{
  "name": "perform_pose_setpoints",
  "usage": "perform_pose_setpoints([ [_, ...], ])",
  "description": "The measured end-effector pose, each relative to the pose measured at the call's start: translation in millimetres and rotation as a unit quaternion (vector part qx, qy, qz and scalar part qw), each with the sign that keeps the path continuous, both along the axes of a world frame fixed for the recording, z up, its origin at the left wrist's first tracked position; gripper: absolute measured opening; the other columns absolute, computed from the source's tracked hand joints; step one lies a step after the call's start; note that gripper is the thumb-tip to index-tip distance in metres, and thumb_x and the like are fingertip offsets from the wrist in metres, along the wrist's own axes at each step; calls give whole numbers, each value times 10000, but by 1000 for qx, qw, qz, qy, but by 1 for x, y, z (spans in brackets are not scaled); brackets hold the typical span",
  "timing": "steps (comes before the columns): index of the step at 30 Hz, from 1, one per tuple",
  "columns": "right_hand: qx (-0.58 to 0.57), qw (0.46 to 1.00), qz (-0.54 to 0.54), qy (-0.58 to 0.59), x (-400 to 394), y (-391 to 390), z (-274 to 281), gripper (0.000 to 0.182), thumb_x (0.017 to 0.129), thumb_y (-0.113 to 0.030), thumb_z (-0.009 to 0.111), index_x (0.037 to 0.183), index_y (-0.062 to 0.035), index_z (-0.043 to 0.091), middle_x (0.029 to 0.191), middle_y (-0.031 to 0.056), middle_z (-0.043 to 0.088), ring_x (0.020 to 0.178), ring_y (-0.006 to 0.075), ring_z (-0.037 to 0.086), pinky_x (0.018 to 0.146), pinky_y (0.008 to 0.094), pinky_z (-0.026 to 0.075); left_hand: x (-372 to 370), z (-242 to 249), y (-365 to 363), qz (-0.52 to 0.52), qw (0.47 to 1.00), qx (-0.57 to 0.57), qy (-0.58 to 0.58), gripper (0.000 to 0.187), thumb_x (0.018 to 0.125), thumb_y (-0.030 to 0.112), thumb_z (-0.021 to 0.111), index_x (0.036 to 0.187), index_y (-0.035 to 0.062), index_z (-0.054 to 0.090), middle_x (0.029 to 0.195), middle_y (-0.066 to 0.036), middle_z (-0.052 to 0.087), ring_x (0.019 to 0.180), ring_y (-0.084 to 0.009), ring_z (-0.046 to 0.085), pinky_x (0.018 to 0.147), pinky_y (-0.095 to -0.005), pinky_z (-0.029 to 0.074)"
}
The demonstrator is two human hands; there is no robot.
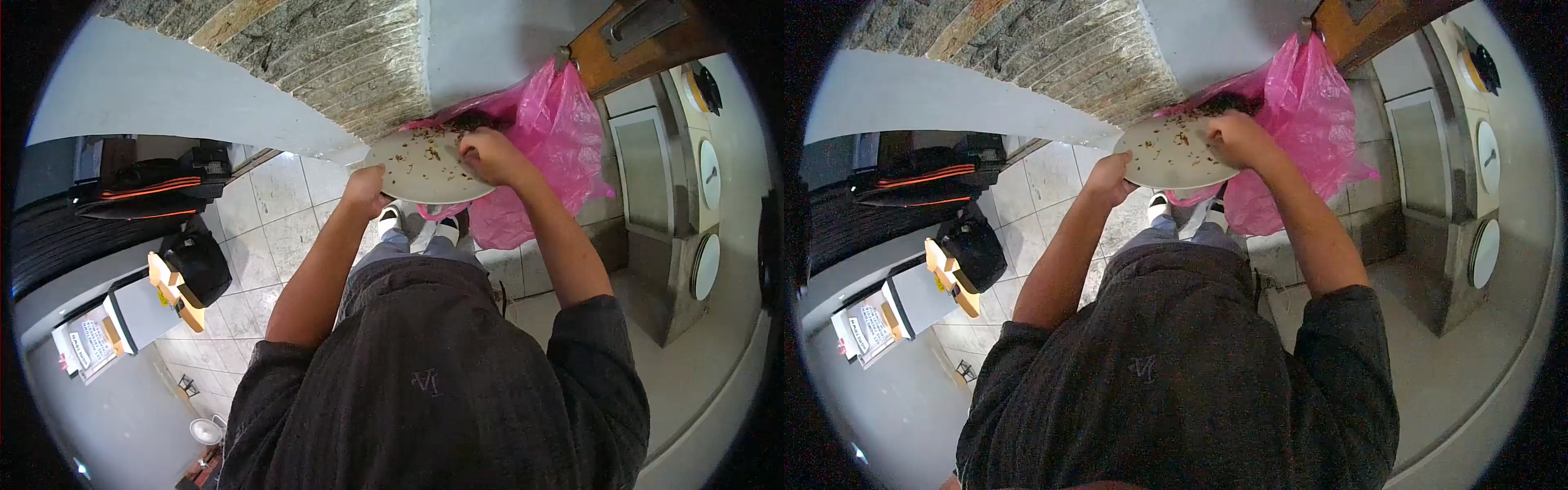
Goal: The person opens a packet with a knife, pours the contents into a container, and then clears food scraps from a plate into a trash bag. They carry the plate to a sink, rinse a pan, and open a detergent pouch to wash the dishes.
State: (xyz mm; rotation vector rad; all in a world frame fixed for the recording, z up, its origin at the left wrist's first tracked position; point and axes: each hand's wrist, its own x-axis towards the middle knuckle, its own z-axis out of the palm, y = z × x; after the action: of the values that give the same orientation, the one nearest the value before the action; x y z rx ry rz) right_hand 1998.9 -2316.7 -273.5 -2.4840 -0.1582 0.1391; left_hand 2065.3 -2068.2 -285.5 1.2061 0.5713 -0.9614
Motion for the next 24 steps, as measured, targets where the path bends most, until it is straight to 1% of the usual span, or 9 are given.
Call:
perform_pose_setpoints([
  [4, -92, 985, -142, -20, 17, 1, -8, 158, 733, -166, 662, 808, -31, 630, 804, 189, 637, 777, 362, 614, 699, 418, 484, -1, -6, 3, -9, 1000, -4, -8, 409, 979, 135, 348, 1314, -95, 301, 1252, -209, 483, 1096, -309, 562, 903, -408, 510],
  [7, 19, 993, -111, 21, 19, 19, 18, 158, 758, -158, 619, 869, -50, 651, 859, 167, 646, 828, 350, 615, 723, 406, 486, -2, -11, 5, -20, 1000, -6, -9, 409, 980, 143, 351, 1309, -96, 307, 1245, -208, 488, 1089, -308, 566, 889, -411, 517],
  [10, 160, 975, -6, 155, 18, 29, 23, 161, 788, -131, 609, 916, -38, 644, 864, 132, 647, 860, 294, 621, 762, 359, 480, -2, -12, 4, -21, 999, -23, -23, 413, 980, 153, 360, 1305, -98, 314, 1232, -203, 500, 1057, -305, 583, 863, -410, 530],
  [12, 94, 983, 121, 99, 17, 34, 2, 215, 800, -165, 584, 969, -49, 651, 917, 144, 642, 892, 304, 615, 797, 356, 478, -3, -8, 5, -14, 999, -20, -29, 418, 979, 165, 374, 1298, -100, 325, 1214, -198, 517, 1032, -300, 598, 837, -410, 538],
  [14, 43, 993, 98, 44, 22, 30, -15, 242, 793, -196, 560, 965, -63, 668, 1020, 159, 649, 895, 325, 633, 778, 417, 496, -4, 1, 4, -14, 999, -4, -30, 416, 977, 166, 382, 1291, -103, 333, 1201, -195, 526, 1024, -297, 602, 829, -406, 541],
  [16, -209, 964, -82, 145, 33, 26, -19, 240, 794, -166, 531, 970, -70, 664, 1047, 156, 644, 927, 335, 623, 805, 422, 489, -6, 2, 5, -13, 999, 12, -31, 415, 976, 168, 391, 1285, -105, 342, 1189, -191, 535, 1015, -293, 606, 821, -403, 543],
  [18, -206, 969, -95, 101, 36, 27, -14, 250, 786, -134, 517, 973, -46, 659, 1018, 188, 645, 925, 361, 623, 812, 435, 489, -6, 3, 7, -18, 999, -19, -48, 407, 970, 160, 408, 1270, -110, 360, 1174, -193, 547, 1008, -289, 611, 807, -398, 549],
  [20, 51, 998, -7, 34, 44, 41, -6, 261, 782, -118, 517, 974, -4, 651, 996, 237, 637, 913, 380, 623, 822, 435, 496, -4, 5, 7, -33, 998, -5, -51, 409, 968, 159, 414, 1273, -109, 362, 1173, -196, 549, 1003, -290, 613, 804, -398, 550],
  [24, 56, 991, 17, 120, 56, 41, -38, 285, 776, -50, 473, 1008, -5, 632, 980, 244, 634, 921, 383, 606, 839, 439, 468, 0, 2, 6, -63, 996, 15, -60, 414, 966, 162, 424, 1279, -102, 364, 1166, -203, 556, 990, -290, 620, 799, -404, 551],
])
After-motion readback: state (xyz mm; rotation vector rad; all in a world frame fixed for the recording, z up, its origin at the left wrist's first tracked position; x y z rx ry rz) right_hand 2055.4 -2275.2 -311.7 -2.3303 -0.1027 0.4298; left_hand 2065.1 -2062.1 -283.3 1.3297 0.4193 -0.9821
